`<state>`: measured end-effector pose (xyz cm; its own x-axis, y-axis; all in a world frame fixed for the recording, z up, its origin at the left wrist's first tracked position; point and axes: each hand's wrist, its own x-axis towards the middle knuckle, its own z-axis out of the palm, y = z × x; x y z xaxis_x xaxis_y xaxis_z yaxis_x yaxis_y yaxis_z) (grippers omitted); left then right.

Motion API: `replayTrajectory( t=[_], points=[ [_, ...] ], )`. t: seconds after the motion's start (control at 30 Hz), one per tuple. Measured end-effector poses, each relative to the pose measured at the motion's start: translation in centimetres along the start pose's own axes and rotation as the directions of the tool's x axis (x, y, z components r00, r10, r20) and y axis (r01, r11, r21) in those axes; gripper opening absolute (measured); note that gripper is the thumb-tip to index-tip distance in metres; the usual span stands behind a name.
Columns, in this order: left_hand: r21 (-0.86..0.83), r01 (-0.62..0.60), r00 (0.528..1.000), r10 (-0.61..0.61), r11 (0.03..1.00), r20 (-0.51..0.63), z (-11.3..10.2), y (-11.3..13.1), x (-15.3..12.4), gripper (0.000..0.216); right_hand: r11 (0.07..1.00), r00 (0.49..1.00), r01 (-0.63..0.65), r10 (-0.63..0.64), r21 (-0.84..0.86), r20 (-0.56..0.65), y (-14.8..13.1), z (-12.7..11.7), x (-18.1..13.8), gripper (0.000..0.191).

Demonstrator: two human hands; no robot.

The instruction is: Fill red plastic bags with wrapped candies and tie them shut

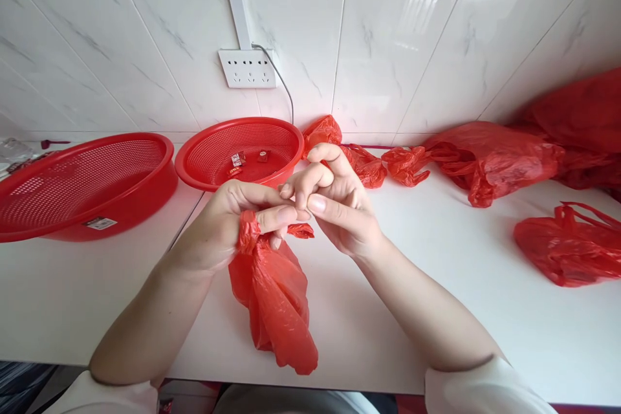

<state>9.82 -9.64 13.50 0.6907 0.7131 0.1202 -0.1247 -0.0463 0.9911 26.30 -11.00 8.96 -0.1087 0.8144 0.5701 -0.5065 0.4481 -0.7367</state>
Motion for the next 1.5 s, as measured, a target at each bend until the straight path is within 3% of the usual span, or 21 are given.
replayTrajectory(
  t=[0.37, 0.6, 0.9, 1.13, 1.27, 1.33, 1.43, 1.5],
  points=[
    [0.050, -0.064, 0.996, 0.067, 0.997, -0.060, 0.0, -0.3, 0.1, 0.019, 0.996, 0.999, 0.030, -0.033, -0.078, -0.031, 0.4, -0.6, 0.0, 0.036],
    [0.119, -0.110, 0.979, 0.129, 0.987, -0.160, 0.1, -0.3, -0.2, 0.013, 0.978, 0.990, 0.083, -0.103, -0.192, -0.094, -0.1, -0.2, -0.2, 0.030],
    [-0.016, -0.099, 0.994, 0.098, 0.995, -0.050, -0.1, -0.3, 0.0, 0.015, 0.999, 0.998, -0.042, 0.040, -0.024, -0.054, -0.9, 1.1, -0.3, 0.032],
    [0.046, -0.195, 0.970, 0.200, 0.980, -0.140, -1.3, -0.5, 0.8, 0.015, 0.927, 0.993, -0.083, 0.044, -0.366, -0.113, -1.2, 0.2, 0.3, 0.029],
    [0.189, -0.167, 0.956, 0.206, 0.968, -0.207, -2.2, -0.5, 1.2, 0.016, 0.929, 0.977, -0.089, 0.011, -0.360, -0.214, -0.9, -1.3, 0.9, 0.016],
    [0.378, -0.180, 0.912, 0.298, 0.908, -0.282, -3.0, -0.3, 1.4, 0.013, 0.946, 0.966, -0.151, 0.079, -0.285, -0.248, -1.0, -2.1, 1.3, 0.016],
    [0.722, -0.140, 0.816, 0.492, 0.678, -0.304, -4.4, 0.1, 1.4, 0.033, 0.937, 0.953, -0.215, 0.140, -0.274, -0.267, -1.3, -3.0, 1.9, 0.020],
    [0.833, -0.071, 0.828, 0.498, 0.549, -0.259, -5.4, 0.5, 1.2, 0.044, 0.913, 0.956, -0.188, 0.086, -0.362, -0.279, -1.6, -3.7, 2.1, 0.024]
  ],
)
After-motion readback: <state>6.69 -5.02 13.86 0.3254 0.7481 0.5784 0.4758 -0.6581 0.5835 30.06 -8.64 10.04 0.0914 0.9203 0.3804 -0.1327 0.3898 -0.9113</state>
